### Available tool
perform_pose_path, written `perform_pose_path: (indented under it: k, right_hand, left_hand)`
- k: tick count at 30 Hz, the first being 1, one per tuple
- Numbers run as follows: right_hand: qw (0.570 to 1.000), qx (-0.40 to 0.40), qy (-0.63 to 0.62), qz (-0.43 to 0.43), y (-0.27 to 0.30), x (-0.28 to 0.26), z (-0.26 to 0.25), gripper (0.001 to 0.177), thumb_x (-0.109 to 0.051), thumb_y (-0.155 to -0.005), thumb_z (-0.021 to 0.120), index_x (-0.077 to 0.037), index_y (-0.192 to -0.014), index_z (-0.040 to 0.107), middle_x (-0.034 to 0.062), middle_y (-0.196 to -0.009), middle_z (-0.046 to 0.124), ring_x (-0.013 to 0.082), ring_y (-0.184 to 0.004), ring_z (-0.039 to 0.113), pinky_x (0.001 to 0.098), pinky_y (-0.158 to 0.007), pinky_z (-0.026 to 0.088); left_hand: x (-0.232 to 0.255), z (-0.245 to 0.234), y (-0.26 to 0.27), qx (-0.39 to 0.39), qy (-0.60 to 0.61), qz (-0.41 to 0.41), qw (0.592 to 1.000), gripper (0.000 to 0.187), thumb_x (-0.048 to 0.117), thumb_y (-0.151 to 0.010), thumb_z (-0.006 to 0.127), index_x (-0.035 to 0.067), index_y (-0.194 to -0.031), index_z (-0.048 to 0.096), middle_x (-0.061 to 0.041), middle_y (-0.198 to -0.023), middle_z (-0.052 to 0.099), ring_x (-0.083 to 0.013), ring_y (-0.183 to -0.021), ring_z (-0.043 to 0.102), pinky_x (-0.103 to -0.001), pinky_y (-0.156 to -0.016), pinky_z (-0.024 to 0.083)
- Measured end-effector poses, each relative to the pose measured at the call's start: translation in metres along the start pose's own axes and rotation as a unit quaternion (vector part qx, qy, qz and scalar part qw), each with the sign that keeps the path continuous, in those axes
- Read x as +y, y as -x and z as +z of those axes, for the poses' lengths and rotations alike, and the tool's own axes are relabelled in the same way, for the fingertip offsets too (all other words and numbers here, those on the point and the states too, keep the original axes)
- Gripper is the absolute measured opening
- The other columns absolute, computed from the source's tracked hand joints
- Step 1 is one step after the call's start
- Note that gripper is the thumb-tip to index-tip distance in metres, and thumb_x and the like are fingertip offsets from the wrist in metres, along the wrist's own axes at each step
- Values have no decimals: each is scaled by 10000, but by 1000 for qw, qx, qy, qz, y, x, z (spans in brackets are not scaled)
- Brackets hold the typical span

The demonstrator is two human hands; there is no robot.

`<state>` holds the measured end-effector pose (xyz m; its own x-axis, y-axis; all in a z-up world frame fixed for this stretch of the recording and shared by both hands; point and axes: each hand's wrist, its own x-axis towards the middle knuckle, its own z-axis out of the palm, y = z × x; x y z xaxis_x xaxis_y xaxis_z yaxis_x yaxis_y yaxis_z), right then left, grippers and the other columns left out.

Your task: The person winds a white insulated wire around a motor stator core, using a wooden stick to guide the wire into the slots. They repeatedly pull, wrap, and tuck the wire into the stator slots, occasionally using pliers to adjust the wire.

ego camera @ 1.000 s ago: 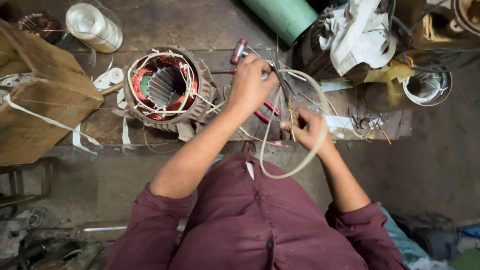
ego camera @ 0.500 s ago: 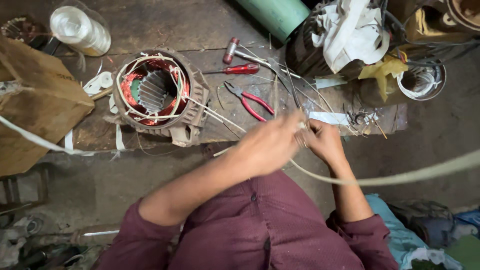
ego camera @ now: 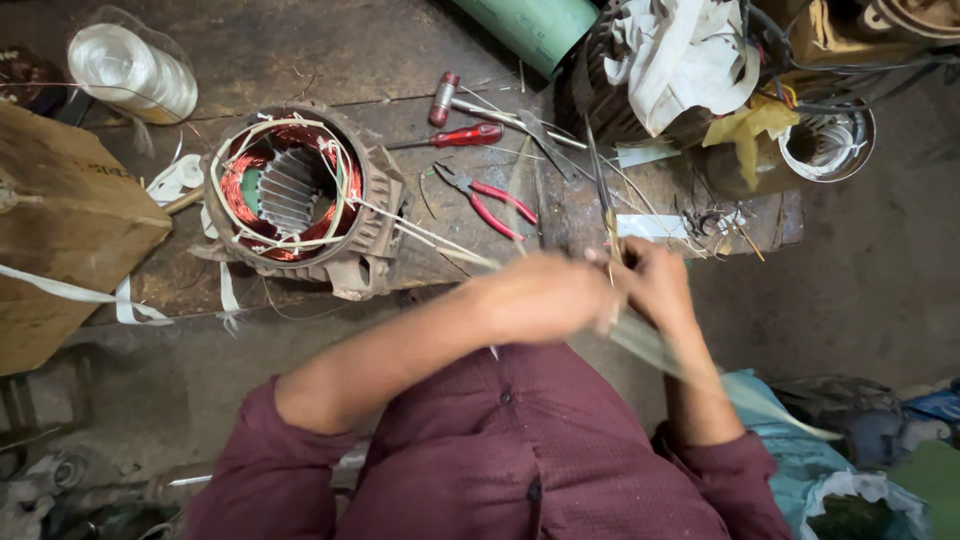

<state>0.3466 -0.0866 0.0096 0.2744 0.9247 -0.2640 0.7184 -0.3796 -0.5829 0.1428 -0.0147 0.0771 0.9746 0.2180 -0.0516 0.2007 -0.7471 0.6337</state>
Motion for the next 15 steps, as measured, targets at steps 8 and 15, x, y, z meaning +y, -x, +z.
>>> perform_pose_path:
  k: [8,15]
  right_hand:
    - [994,-84,-13,-63,13,37,15,543,-559,-812,765,-23,-818,678,145,-630,584,254,-579,526,404,-581,466]
    - [996,-26,-24,-86,-95,26,87,330,-320,-980,644,-48,-1148,727,216,-1027,718,392,-972,687,461,-848,523]
  left_hand:
    - [-146,-7,-26,153,-319,-322,878,135,144,-913,619,171,-904,751,-57,-832,756,-217,-746,749,-362,-574,575]
    - [-136,-6,-30,219,-303,-281,884,166,236,-876,651,121,-950,746,-82,-962,742,-258,-860,729,-403,-613,577]
